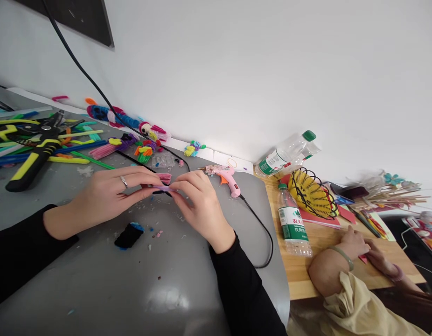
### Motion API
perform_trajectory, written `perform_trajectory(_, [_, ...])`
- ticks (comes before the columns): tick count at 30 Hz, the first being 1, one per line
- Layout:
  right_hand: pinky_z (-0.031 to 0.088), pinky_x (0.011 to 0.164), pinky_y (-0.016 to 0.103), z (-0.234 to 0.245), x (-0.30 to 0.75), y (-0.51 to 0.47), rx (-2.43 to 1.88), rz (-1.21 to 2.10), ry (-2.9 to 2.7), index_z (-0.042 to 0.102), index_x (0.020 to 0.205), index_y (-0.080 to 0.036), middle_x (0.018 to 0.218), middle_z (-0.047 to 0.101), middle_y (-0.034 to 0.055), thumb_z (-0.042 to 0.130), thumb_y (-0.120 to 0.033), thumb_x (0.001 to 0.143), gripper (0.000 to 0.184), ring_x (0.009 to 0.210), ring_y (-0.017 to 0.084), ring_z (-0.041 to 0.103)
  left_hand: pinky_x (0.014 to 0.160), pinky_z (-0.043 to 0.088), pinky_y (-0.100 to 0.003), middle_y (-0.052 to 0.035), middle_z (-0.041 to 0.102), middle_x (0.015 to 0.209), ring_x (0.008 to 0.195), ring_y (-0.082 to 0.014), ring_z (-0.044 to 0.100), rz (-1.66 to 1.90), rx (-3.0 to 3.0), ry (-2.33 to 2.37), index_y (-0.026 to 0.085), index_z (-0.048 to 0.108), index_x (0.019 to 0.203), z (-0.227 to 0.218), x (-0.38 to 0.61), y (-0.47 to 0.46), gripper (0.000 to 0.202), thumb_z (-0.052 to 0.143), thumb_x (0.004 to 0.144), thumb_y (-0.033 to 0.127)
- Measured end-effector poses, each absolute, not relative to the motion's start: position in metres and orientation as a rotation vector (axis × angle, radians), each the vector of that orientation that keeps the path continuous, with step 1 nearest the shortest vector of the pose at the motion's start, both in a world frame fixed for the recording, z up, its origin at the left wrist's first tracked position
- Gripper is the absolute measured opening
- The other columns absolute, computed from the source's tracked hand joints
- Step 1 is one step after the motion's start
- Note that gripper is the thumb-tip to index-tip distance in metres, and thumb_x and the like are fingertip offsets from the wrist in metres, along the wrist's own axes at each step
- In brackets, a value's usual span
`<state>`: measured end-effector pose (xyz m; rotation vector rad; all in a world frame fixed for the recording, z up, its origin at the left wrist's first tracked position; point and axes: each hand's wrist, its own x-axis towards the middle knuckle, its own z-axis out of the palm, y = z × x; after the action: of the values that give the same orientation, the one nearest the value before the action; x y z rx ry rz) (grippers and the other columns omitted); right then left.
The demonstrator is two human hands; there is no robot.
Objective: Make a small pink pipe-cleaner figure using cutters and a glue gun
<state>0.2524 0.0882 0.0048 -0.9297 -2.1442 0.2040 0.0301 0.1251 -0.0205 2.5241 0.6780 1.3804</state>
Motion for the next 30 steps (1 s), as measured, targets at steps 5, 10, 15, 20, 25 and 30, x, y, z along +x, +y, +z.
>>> perform_trajectory(5, [0.053,0.083,0.039,0.0031,0.2521,0.0881,-0.946,0.202,-2.146,0.065,0.103,-0.023,0.101,0.071,0.0069,0.058,-0.014,0.103,0.01,0.095,0.021,0.063,0.086,0.063,-0.026,-0.0049,0.081,0.103,0.095,-0.0178,0.078,1.391,2.522,0.683,0.023,0.069,0.106,-0.0218,0.0296,0.1262,0.011,0.062,0.101,0.015])
perform_trajectory(10, [0.053,0.083,0.04,0.0023,0.2515,0.0879,-0.961,0.186,-2.157,0.065,0.105,-0.022,0.102,0.072,0.0074,0.058,-0.016,0.104,0.009,0.096,0.021,0.063,0.086,0.063,-0.026,-0.0034,0.082,0.101,0.094,-0.0184,0.079,1.365,2.511,0.711,0.024,0.071,0.103,-0.0217,0.0282,0.1265,0.012,0.062,0.101,0.016])
perform_trajectory(15, [0.054,0.083,0.04,0.0022,0.2514,0.0877,-0.979,0.178,-2.163,0.066,0.109,-0.023,0.103,0.072,0.0075,0.057,-0.018,0.104,0.011,0.095,0.022,0.063,0.084,0.065,-0.028,-0.003,0.082,0.1,0.092,-0.0185,0.079,1.358,2.498,0.732,0.026,0.072,0.101,-0.0194,0.0277,0.1258,0.013,0.062,0.101,0.017])
perform_trajectory(20, [0.054,0.084,0.041,0.0016,0.2511,0.0881,-0.985,0.185,-2.162,0.065,0.112,-0.024,0.103,0.072,0.0076,0.057,-0.018,0.104,0.012,0.098,0.022,0.063,0.084,0.066,-0.03,-0.0001,0.083,0.1,0.092,-0.0196,0.08,1.322,2.451,0.765,0.03,0.073,0.099,-0.0208,0.028,0.1262,0.015,0.061,0.102,0.023])
perform_trajectory(25, [0.055,0.086,0.041,0.0012,0.2509,0.0882,-0.976,0.192,-2.165,0.063,0.111,-0.023,0.103,0.072,0.0075,0.058,-0.016,0.103,0.012,0.099,0.022,0.064,0.084,0.064,-0.027,-0.0022,0.083,0.102,0.094,-0.018,0.079,1.337,2.464,0.732,0.026,0.073,0.101,-0.0201,0.0281,0.1261,0.013,0.061,0.101,0.02])
perform_trajectory(30, [0.055,0.086,0.041,0.0001,0.2516,0.088,-0.978,0.214,-2.152,0.063,0.11,-0.023,0.103,0.072,0.0073,0.057,-0.013,0.103,0.014,0.098,0.022,0.063,0.073,0.063,-0.024,-0.006,0.081,0.105,0.079,-0.015,0.076,1.332,2.435,0.745,0.022,0.072,0.104,-0.0199,0.0302,0.1234,0.012,0.061,0.1,0.02])
